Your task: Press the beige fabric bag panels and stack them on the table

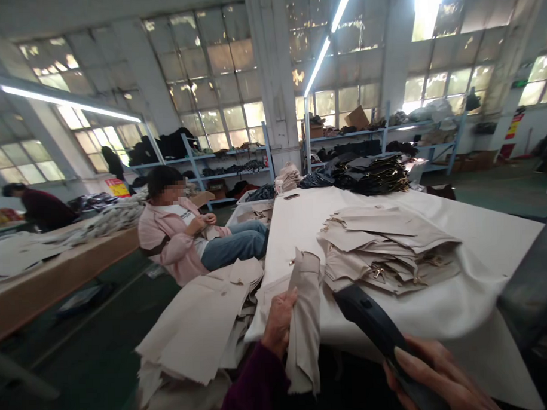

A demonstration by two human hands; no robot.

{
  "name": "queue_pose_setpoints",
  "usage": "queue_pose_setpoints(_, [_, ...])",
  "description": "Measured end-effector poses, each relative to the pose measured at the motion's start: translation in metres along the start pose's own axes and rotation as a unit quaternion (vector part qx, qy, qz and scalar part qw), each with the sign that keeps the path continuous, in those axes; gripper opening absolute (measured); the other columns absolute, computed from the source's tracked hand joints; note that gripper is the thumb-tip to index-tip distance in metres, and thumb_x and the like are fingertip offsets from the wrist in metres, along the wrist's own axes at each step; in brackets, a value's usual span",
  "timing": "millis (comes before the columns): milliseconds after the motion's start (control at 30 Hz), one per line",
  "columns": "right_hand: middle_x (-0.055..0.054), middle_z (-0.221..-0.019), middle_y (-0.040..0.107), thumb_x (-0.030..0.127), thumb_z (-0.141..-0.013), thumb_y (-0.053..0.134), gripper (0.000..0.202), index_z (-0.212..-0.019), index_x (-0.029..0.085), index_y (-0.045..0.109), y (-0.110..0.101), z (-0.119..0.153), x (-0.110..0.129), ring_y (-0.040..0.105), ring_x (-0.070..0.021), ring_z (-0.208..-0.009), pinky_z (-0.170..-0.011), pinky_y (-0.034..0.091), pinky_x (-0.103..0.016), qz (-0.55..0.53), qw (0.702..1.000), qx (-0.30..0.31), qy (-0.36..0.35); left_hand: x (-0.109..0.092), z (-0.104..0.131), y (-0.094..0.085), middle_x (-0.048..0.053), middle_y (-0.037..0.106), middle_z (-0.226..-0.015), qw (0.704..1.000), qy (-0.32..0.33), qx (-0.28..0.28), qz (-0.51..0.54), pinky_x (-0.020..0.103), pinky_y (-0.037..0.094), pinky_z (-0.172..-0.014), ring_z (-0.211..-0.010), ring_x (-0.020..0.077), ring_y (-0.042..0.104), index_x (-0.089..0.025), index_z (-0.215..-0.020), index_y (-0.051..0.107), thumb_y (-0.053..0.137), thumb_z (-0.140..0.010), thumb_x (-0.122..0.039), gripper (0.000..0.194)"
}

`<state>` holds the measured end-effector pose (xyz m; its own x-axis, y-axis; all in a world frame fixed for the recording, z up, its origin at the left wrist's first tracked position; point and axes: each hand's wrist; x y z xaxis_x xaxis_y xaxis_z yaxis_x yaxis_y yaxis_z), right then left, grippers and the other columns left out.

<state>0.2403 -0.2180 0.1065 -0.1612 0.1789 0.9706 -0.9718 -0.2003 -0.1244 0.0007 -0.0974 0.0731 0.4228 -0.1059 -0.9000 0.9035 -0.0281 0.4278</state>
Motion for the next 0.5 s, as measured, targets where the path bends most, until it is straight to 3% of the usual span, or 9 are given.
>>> queue_pose_setpoints(200, [0.004, -0.049, 0.050, 0.059, -0.086, 0.044, 0.049, -0.074, 0.014, 0.057, 0.036, -0.029, 0.026, 0.046, -0.0080, -0.039, -0.040, 0.037, -0.018, -0.026, 0.987, 0.137, -0.080, 0.004, 0.019, -0.009, 0.000, 0.061, -0.054, 1.000, -0.004, -0.011, 0.026, 0.024, 0.041, -0.051, -0.048, 0.0115, 0.054, -0.011, -0.068, 0.064, 0.078, -0.062, -0.043, 0.036])
queue_pose_setpoints(500, [0.003, -0.056, 0.054, 0.056, -0.086, 0.049, 0.041, -0.081, 0.016, 0.057, 0.069, -0.066, 0.035, 0.048, -0.0087, -0.043, -0.040, 0.039, -0.018, -0.069, 0.983, 0.159, -0.066, 0.022, 0.043, -0.012, 0.007, 0.067, -0.061, 1.000, -0.002, 0.003, 0.027, 0.025, 0.041, -0.047, -0.046, 0.0151, 0.057, -0.010, -0.077, 0.066, 0.069, -0.069, -0.054, 0.045])
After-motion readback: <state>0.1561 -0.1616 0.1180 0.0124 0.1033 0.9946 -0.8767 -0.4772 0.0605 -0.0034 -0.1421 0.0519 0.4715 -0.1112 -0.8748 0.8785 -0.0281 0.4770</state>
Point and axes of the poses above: each hand's wrist, its own z-axis away from the middle knuckle, its own y-axis out of the palm, x = y × z
